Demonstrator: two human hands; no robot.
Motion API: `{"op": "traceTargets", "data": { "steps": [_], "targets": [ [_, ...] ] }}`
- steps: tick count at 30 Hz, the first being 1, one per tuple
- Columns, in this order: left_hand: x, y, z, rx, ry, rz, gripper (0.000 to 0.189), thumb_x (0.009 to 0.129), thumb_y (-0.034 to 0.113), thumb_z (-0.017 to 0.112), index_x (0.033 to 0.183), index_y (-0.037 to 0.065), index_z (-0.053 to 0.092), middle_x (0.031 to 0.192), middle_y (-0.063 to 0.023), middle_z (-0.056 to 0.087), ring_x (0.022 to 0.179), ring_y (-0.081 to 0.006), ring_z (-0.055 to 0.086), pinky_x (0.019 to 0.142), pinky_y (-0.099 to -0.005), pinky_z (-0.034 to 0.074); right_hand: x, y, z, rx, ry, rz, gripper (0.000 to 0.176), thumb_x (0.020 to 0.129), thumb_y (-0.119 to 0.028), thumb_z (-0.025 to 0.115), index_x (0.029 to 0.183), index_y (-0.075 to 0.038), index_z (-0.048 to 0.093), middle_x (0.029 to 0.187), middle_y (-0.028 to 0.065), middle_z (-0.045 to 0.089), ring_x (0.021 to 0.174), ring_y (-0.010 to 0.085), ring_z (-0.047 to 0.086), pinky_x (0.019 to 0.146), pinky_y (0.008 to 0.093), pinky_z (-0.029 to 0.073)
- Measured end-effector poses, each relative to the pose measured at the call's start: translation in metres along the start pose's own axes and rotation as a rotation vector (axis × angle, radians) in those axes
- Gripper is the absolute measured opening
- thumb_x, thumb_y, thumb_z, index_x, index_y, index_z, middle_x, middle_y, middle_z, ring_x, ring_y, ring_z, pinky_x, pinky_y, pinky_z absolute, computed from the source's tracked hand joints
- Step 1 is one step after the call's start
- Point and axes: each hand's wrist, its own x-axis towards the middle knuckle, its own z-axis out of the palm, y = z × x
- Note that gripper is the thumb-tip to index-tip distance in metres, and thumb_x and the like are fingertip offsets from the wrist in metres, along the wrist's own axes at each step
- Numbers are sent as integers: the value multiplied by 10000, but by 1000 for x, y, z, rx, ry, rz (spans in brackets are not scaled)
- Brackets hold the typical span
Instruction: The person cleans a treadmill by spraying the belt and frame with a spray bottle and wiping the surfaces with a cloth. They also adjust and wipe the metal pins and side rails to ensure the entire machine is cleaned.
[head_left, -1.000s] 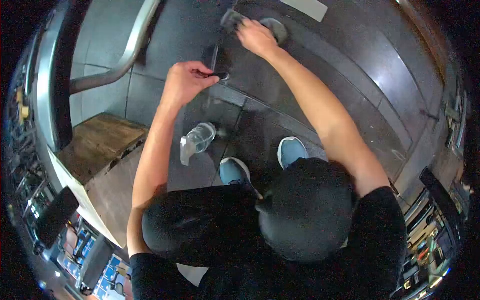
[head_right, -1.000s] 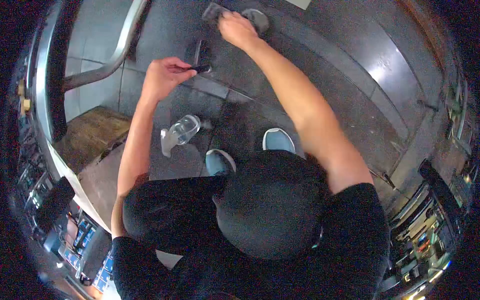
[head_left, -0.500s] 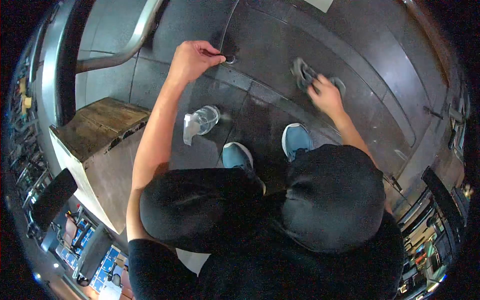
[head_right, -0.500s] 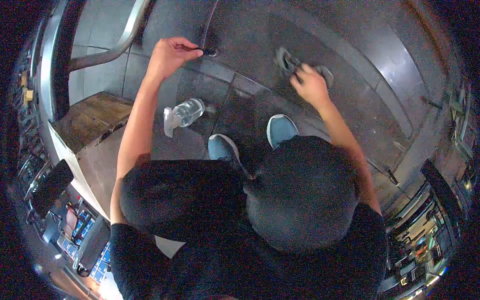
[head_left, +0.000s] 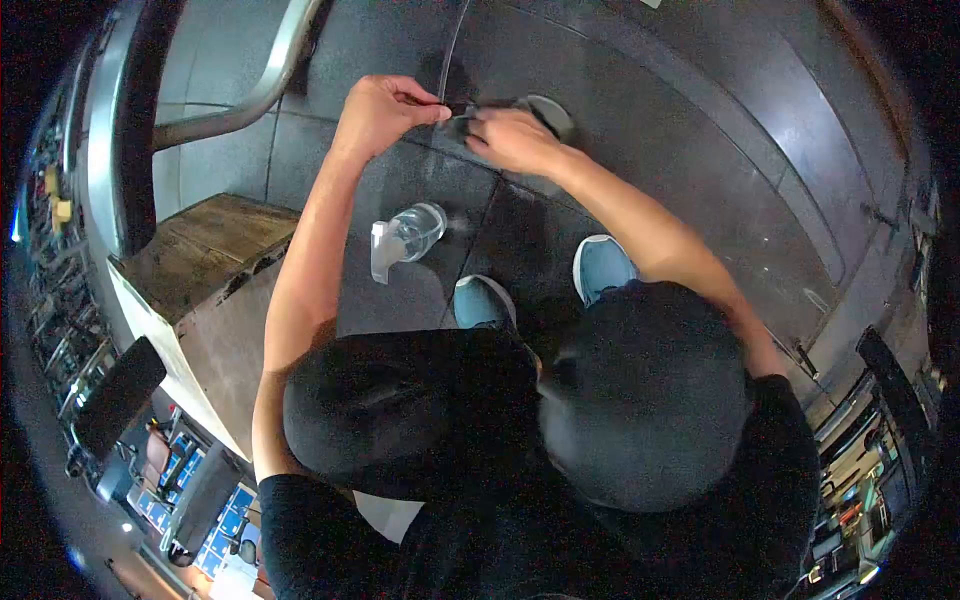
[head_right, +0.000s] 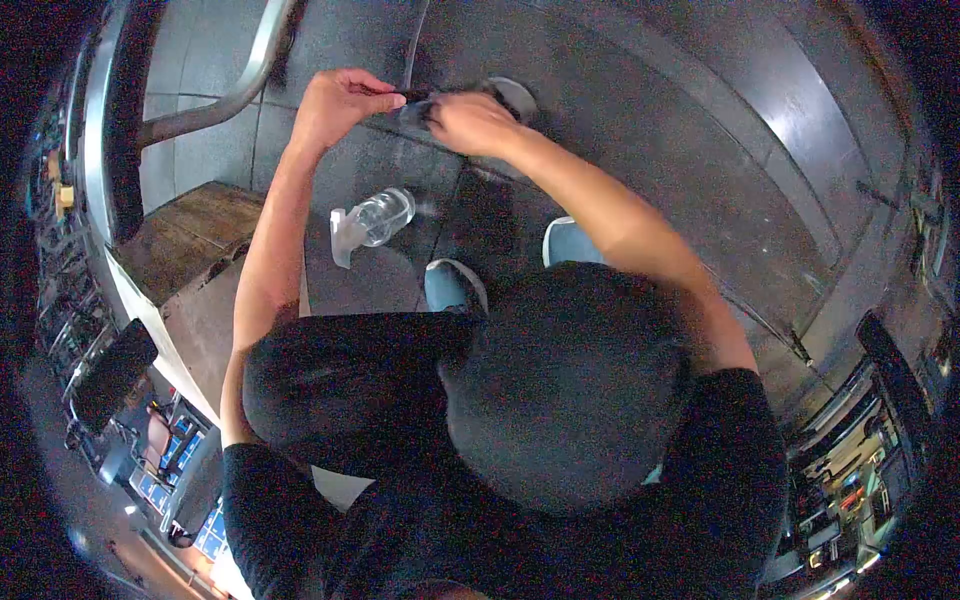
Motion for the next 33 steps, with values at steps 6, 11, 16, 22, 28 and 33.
{"op": "traceTargets", "data": {
  "steps": [6,11,16,22,28,33],
  "targets": [
    [-5,10,-1,62,24,48,271,755,204,923,913,16,807,788,-56,760,720,-102,681,664,-267,532,6,-12,17,-143,21,69,305,957,-264,589,970,3,736,1124,207,693,998,391,683,848,499,583],
    [-8,11,1,81,30,33,269,776,191,907,937,4,801,827,-74,772,752,-104,692,700,-260,537,-92,1,-10,-137,132,153,361,990,-376,620,1223,-111,694,1153,143,626,1114,343,617,845,473,580],
    [-8,15,-1,174,25,114,275,803,217,897,937,1,792,806,-78,767,738,-96,685,682,-267,533,-240,18,-45,-282,142,313,418,948,-391,698,1274,-130,689,1174,168,617,1102,358,594,943,440,513],
    [0,12,-3,147,-41,55,254,834,179,876,975,-8,779,834,-78,771,751,-86,680,665,-248,522,-381,37,-65,-440,329,856,423,934,-308,734,1302,-106,682,1306,211,586,1198,409,559,1021,493,466],
    [9,1,-3,55,-104,68,220,844,123,865,950,-36,758,853,-76,770,769,-91,687,671,-234,520,-331,67,-62,-446,526,714,599,957,-236,699,1481,-29,496,1589,204,391,1451,436,363,1212,521,300],
    [9,16,-8,61,-111,13,213,842,107,864,961,-36,760,855,-73,771,771,-91,691,681,-227,524,-212,77,-68,-313,432,446,569,1013,-228,572,1537,-54,435,1639,200,309,1519,408,256,1249,509,265]
  ]
}}
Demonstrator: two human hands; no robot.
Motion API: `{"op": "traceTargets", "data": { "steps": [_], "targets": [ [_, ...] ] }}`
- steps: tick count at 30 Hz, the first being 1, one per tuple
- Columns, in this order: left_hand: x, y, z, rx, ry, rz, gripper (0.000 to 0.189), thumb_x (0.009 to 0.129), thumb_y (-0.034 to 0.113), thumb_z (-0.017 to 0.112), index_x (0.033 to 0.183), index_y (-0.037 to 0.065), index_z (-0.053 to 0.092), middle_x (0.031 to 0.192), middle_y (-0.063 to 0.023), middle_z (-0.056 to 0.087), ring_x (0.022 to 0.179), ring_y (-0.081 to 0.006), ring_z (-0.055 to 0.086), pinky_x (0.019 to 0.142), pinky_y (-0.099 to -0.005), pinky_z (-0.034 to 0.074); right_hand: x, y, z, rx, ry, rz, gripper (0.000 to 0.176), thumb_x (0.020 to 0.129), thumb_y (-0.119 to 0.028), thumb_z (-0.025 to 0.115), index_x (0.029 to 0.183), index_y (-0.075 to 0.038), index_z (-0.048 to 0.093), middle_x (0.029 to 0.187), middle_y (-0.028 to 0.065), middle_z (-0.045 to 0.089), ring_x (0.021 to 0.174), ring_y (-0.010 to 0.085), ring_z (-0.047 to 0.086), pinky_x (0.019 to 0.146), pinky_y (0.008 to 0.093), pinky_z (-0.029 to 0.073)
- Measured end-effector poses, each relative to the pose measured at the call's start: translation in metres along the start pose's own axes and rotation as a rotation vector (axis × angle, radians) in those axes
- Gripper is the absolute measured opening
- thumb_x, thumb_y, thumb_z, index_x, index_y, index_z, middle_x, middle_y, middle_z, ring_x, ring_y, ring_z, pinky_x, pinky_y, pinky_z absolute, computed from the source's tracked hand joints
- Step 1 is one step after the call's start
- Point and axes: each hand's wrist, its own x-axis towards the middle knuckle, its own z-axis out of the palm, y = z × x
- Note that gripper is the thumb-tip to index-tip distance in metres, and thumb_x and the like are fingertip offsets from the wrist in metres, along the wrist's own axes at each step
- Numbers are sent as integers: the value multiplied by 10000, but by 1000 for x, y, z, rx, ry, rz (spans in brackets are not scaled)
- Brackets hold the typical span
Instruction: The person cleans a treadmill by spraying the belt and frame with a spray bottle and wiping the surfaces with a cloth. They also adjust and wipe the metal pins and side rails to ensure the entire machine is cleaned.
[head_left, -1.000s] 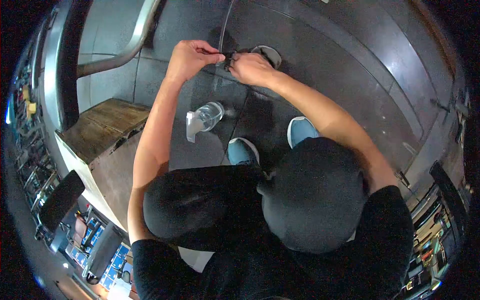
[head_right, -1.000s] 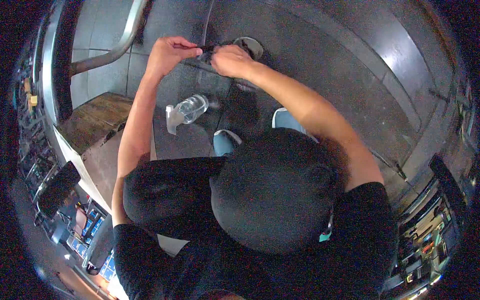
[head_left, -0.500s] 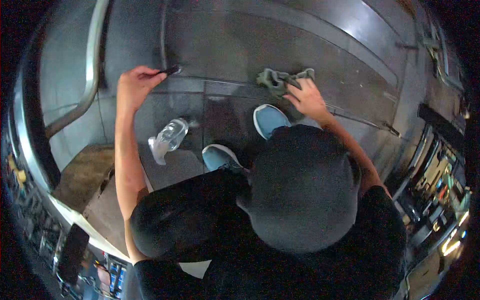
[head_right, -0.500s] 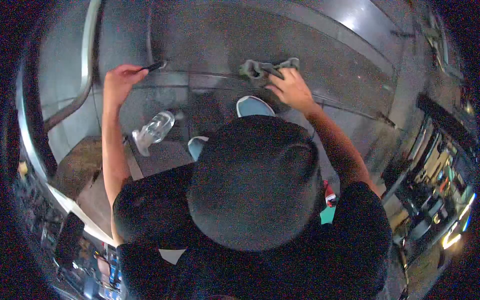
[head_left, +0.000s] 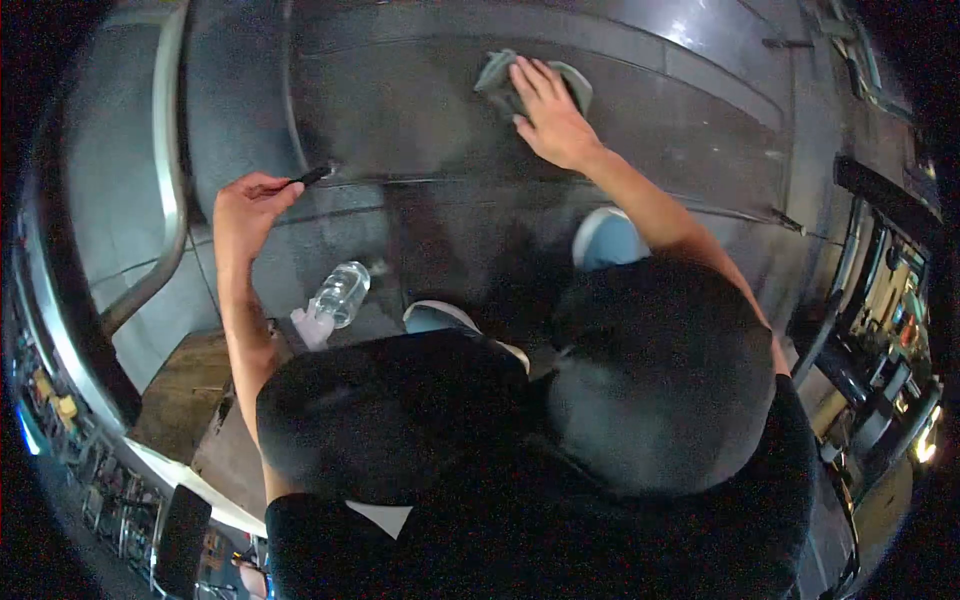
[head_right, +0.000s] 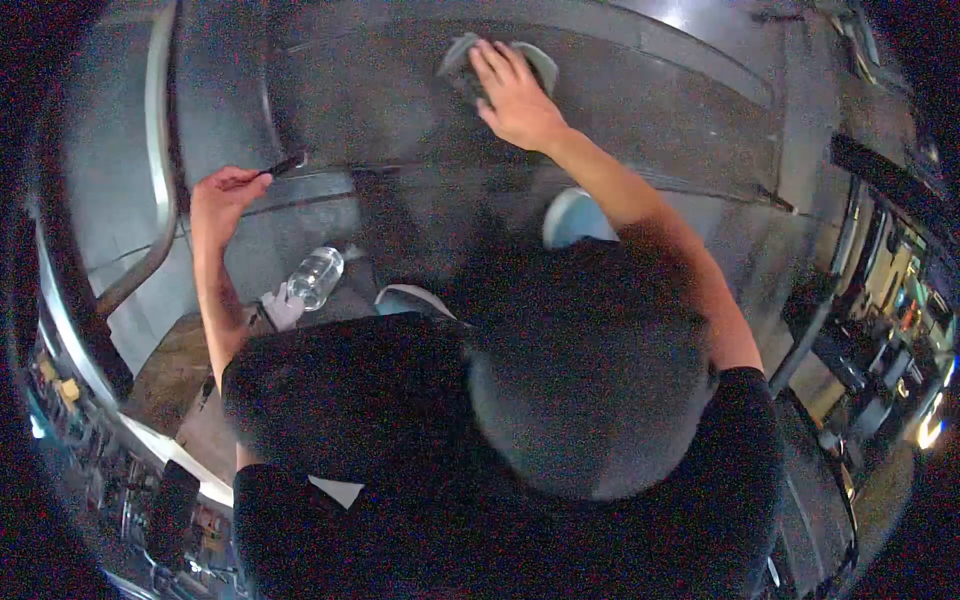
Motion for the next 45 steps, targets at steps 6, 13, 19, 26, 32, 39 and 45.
{"op": "traceTargets", "data": {
  "steps": [6,13,19,26,32,39,45],
  "targets": [
    [-1,1,0,4,2,-26,204,829,129,874,922,-23,775,801,-41,752,707,-72,649,628,-221,484,83,-42,41,-72,-100,-326,587,994,-156,549,1559,-75,410,1631,123,372,1522,378,290,1262,536,249],
    [9,11,-9,180,-49,-86,221,783,146,895,889,-8,778,794,-66,759,714,-91,658,652,-262,508,101,-34,40,-12,-21,-192,521,1009,-248,553,1498,-74,513,1566,86,478,1476,323,394,1242,474,318],
    [5,21,-9,259,-45,-82,272,783,215,885,915,-2,787,777,-65,760,722,-91,661,681,-258,513,24,46,-9,-99,21,-36,512,1002,-290,577,1480,-111,540,1524,61,525,1428,315,445,1200,449,386],
    [0,20,-7,259,-11,-129,235,827,160,845,924,-38,764,777,-82,757,728,-107,683,694,-257,527,-108,163,-97,-198,115,265,530,963,-218,628,1479,-134,544,1495,66,558,1393,341,469,1171,442,416],
    [8,16,-5,238,8,-180,227,843,119,828,953,-62,745,803,-108,761,751,-135,710,716,-272,547,-214,266,-152,-267,252,598,485,967,-221,572,1443,-128,559,1476,79,579,1329,423,501,1150,455,419],
    [-6,21,1,175,103,-192,247,828,126,829,1004,-37,769,859,-101,781,789,-137,726,753,-267,548,-223,316,-130,-436,482,618,417,974,-225,570,1330,-24,651,1389,151,632,1282,406,522,1132,481,392],
    [-18,39,12,218,153,-153,279,840,153,843,1024,-41,766,877,-109,784,820,-127,725,772,-255,544,-115,187,-60,-373,432,428,452,938,-225,617,1313,27,647,1344,191,628,1222,451,520,1107,500,408]
  ]
}}
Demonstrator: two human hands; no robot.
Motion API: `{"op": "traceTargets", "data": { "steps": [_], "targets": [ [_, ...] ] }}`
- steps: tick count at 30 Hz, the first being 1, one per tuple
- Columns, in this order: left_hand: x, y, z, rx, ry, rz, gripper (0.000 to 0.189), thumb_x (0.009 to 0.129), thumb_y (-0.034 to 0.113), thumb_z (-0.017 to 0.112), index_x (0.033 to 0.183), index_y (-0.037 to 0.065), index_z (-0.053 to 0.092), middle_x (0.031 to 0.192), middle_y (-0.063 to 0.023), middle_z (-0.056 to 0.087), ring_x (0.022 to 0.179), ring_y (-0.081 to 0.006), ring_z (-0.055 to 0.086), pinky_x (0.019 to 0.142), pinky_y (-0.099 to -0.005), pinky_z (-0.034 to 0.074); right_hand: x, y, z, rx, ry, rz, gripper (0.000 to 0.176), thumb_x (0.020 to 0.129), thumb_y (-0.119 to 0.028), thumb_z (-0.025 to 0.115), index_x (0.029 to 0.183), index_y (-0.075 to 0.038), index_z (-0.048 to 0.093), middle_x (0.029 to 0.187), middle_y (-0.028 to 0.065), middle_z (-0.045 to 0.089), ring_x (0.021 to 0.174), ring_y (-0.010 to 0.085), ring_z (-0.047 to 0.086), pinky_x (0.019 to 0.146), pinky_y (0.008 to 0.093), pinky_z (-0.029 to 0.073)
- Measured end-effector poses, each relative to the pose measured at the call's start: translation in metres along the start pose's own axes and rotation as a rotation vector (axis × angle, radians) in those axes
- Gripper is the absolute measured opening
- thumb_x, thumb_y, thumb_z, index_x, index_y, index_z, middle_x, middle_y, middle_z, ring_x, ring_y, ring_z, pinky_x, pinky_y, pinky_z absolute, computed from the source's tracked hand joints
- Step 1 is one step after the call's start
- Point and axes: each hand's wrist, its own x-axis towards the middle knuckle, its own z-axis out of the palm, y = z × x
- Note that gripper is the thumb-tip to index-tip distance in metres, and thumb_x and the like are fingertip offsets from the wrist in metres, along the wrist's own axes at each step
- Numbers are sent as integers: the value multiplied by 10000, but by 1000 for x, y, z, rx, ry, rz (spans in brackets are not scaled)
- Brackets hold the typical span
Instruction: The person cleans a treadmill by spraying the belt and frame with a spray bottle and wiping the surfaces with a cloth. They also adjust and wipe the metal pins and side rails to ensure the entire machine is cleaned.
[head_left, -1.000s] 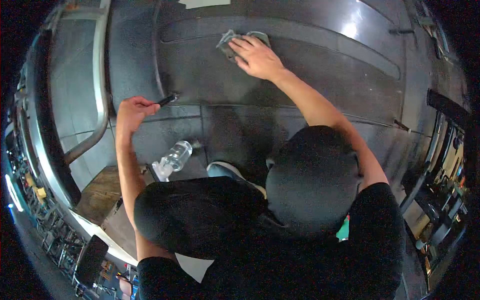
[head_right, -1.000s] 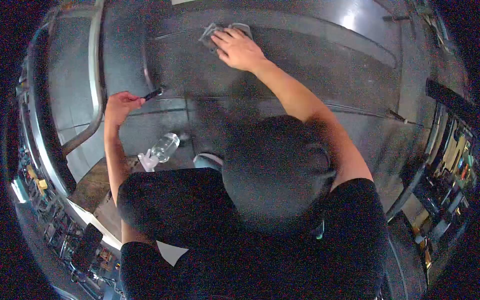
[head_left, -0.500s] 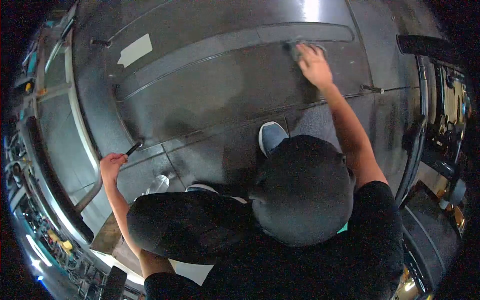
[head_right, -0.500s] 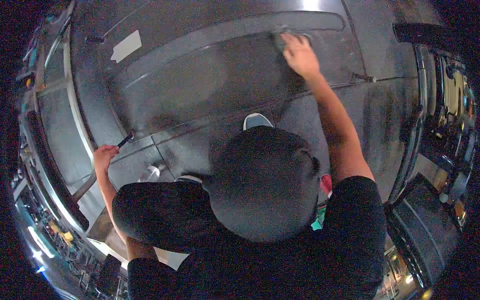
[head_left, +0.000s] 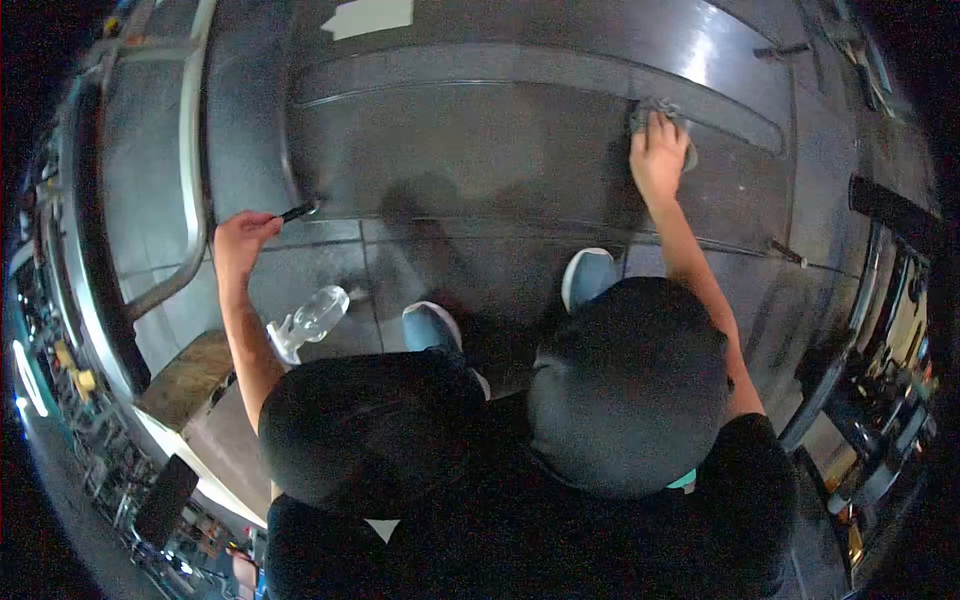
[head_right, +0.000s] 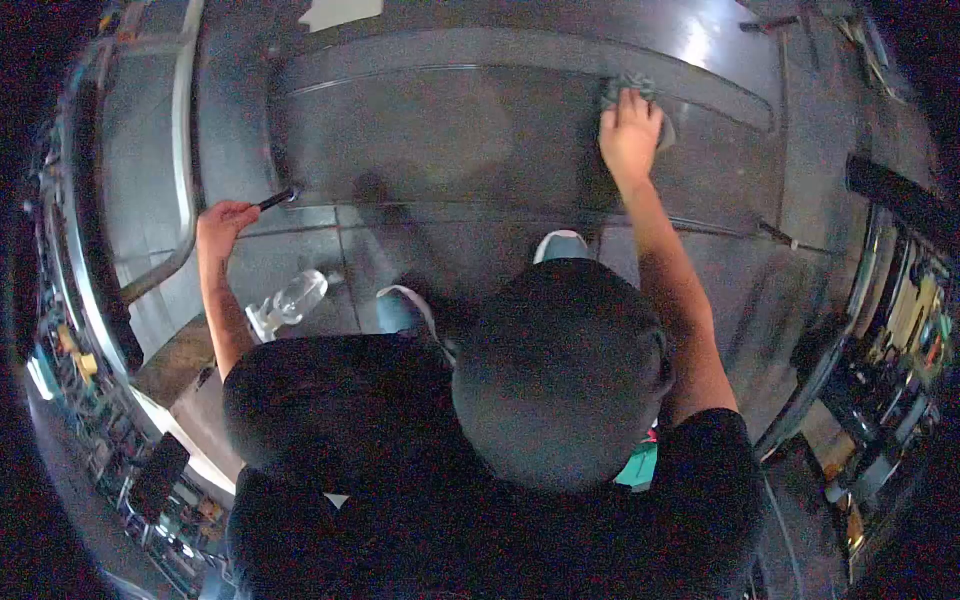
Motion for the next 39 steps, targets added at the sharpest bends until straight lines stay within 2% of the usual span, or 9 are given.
{"op": "traceTargets", "data": {
  "steps": [6,12,17,18,22,26,29,33,39],
  "targets": [
    [15,-27,2,-193,-87,60,284,817,132,864,1010,-49,762,868,-98,784,811,-120,722,747,-255,548,19,-145,15,17,-76,-125,464,927,-225,625,1300,52,637,1290,182,622,1191,429,523,1074,496,433],
    [18,-27,0,-155,-98,62,233,801,150,881,941,-10,785,854,-67,774,805,-111,702,727,-257,532,38,-266,46,61,-162,-368,496,917,-286,623,1269,63,643,1247,151,596,1141,362,517,1018,471,445],
    [17,-21,-3,-184,-129,22,241,785,160,894,937,4,791,844,-70,775,793,-118,701,723,-273,527,59,-381,66,231,-335,-550,411,880,-194,638,1195,67,677,1292,146,575,1206,382,498,1055,461,442],
    [18,-21,-4,-177,-122,17,241,785,160,894,937,4,791,844,-70,775,793,-118,701,723,-273,527,63,-400,74,124,-297,-706,452,873,-158,610,1257,76,652,1356,165,569,1242,393,497,1086,465,442],
    [20,-20,-8,-34,-109,52,277,768,190,906,921,-9,788,826,-80,779,774,-109,710,715,-268,540,70,-448,98,288,-284,-765,568,871,-149,584,1390,81,561,1495,200,519,1241,382,530,1144,469,422],
    [33,-43,0,-157,-170,107,309,758,261,907,919,21,796,813,-75,778,766,-125,720,718,-286,549,70,-419,101,349,-296,-676,483,1030,-261,513,1466,-58,538,1513,111,523,1350,383,486,1160,436,406],
    [30,-35,-3,-84,-137,172,297,738,268,895,895,32,806,763,-86,768,716,-155,723,658,-315,544,72,-360,70,262,-357,-661,493,1029,-272,523,1476,-65,530,1510,96,527,1353,369,487,1171,433,399],
    [27,-19,-7,199,-105,262,270,775,265,865,892,30,802,763,-87,769,730,-157,733,676,-325,551,63,-257,35,212,-400,-569,499,1019,-284,543,1481,-96,534,1511,57,529,1357,341,487,1182,428,394],
    [44,-33,-10,224,-174,236,253,809,255,840,853,11,790,706,-84,744,673,-141,682,644,-323,523,28,-131,9,61,-343,-381,457,1054,-306,531,1488,-163,543,1522,8,540,1412,319,453,1195,423,404]
  ]
}}
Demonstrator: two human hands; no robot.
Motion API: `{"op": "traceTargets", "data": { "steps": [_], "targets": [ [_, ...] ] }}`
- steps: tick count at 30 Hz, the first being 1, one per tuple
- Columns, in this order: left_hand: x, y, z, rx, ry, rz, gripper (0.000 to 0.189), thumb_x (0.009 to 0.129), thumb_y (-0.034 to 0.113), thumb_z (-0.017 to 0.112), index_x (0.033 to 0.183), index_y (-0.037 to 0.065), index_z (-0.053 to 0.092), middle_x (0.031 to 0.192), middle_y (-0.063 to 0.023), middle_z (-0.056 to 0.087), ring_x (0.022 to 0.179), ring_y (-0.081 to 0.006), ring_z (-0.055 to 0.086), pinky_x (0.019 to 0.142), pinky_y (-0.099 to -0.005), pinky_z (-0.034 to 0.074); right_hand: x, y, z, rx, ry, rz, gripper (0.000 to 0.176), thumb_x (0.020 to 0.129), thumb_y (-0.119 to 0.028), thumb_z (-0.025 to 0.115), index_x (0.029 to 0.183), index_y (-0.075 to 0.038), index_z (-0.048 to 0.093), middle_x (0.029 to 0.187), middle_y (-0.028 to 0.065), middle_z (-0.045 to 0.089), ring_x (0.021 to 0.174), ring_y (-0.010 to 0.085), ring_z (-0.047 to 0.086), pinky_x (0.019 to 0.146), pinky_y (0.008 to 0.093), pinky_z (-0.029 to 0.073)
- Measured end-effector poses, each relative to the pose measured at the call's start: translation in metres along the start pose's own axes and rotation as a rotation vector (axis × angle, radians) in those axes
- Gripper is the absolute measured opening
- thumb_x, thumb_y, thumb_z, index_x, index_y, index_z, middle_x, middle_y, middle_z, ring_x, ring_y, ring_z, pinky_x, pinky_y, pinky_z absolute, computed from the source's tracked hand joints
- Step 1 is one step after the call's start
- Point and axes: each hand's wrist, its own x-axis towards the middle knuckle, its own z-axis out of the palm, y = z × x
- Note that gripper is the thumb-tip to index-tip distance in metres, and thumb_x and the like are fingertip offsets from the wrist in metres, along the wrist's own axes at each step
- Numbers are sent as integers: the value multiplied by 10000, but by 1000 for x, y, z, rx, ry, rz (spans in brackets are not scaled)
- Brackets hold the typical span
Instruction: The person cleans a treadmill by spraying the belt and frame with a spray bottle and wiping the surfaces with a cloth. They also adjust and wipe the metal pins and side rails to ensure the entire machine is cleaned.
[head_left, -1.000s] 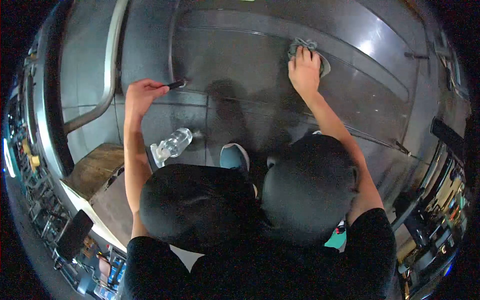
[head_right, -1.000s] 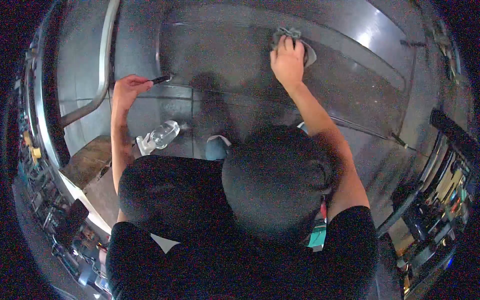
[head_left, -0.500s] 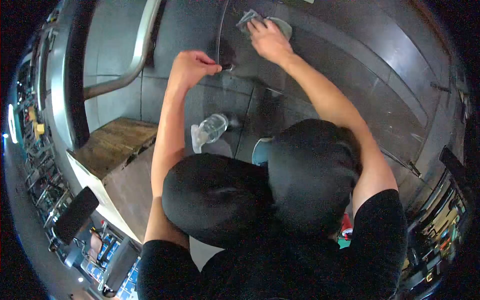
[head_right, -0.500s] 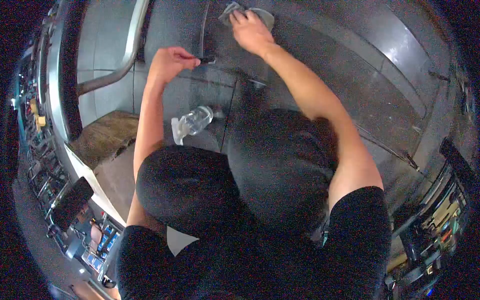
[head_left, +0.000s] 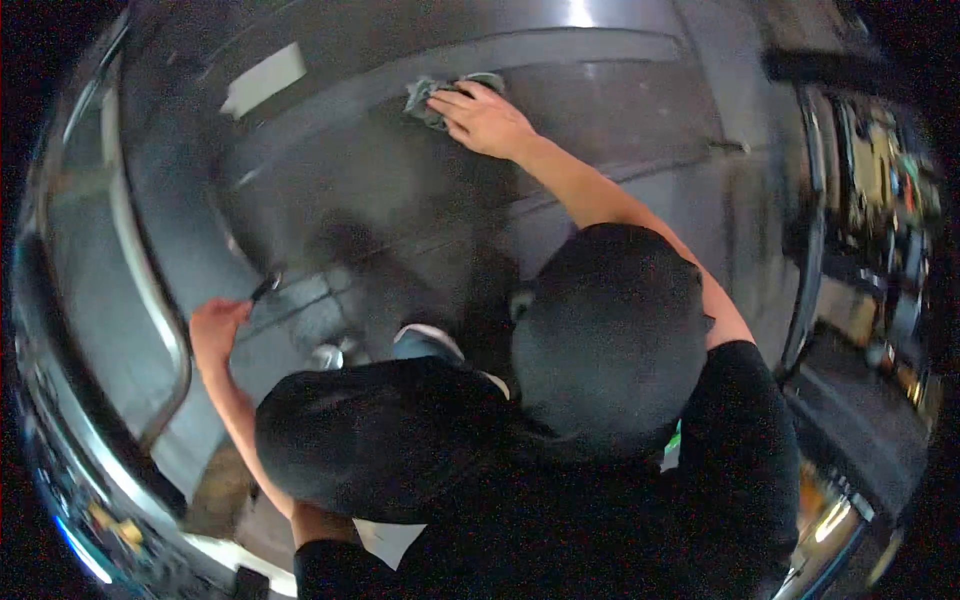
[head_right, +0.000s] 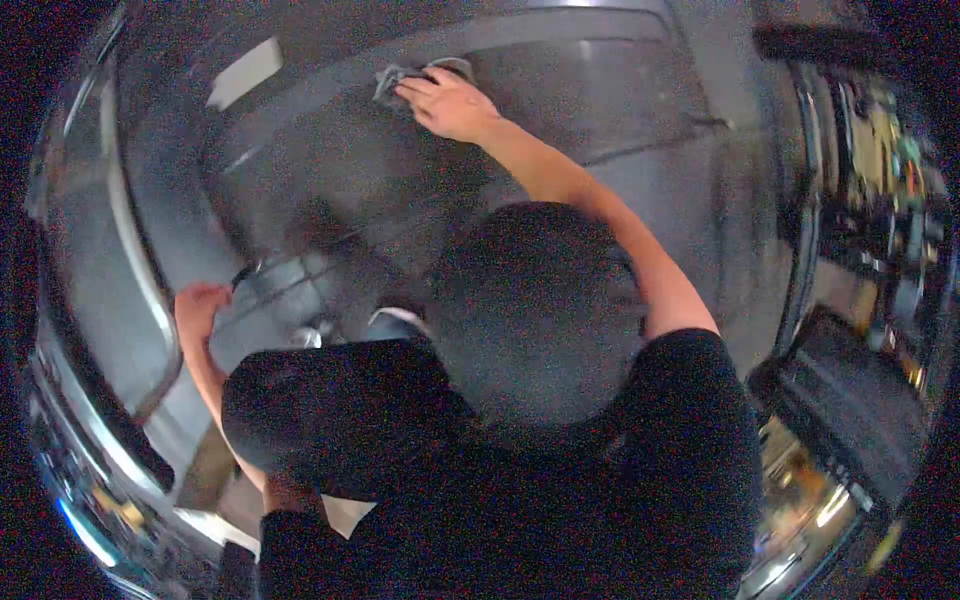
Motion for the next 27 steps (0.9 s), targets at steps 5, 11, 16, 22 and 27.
{"op": "traceTargets", "data": {
  "steps": [5,11,16,22,27],
  "targets": [
    [4,19,-7,150,-97,-51,257,815,199,833,869,-39,752,725,-85,748,646,-122,688,622,-271,518,-67,85,-23,37,74,178,448,1029,-278,559,1466,-177,564,1503,-2,555,1363,323,496,1183,435,412],
    [15,-14,0,-59,-66,-215,171,836,114,815,846,-32,729,697,-100,731,606,-140,684,549,-262,520,-139,181,-39,-39,230,343,449,977,-211,591,1414,-108,597,1424,73,617,1286,311,555,1150,431,414],
    [22,-9,-4,140,-154,-247,152,831,98,805,825,-31,724,666,-93,715,578,-138,672,519,-268,515,-205,294,-44,-92,318,605,472,969,-271,560,1408,-103,600,1444,73,605,1241,368,553,1132,452,431],
    [0,21,6,-34,73,-316,130,811,82,780,779,-35,734,685,-94,719,608,-159,705,530,-271,530,-240,382,-50,-239,362,776,474,973,-274,561,1399,-70,603,1429,102,616,1273,397,531,1112,476,443],
    [24,-23,-8,95,-59,-251,126,825,76,772,836,-48,754,721,-96,728,654,-171,727,565,-272,555,-239,375,-39,-241,537,779,412,961,-203,611,1332,-30,658,1349,151,656,1246,394,546,1096,461,445]
  ]
}}
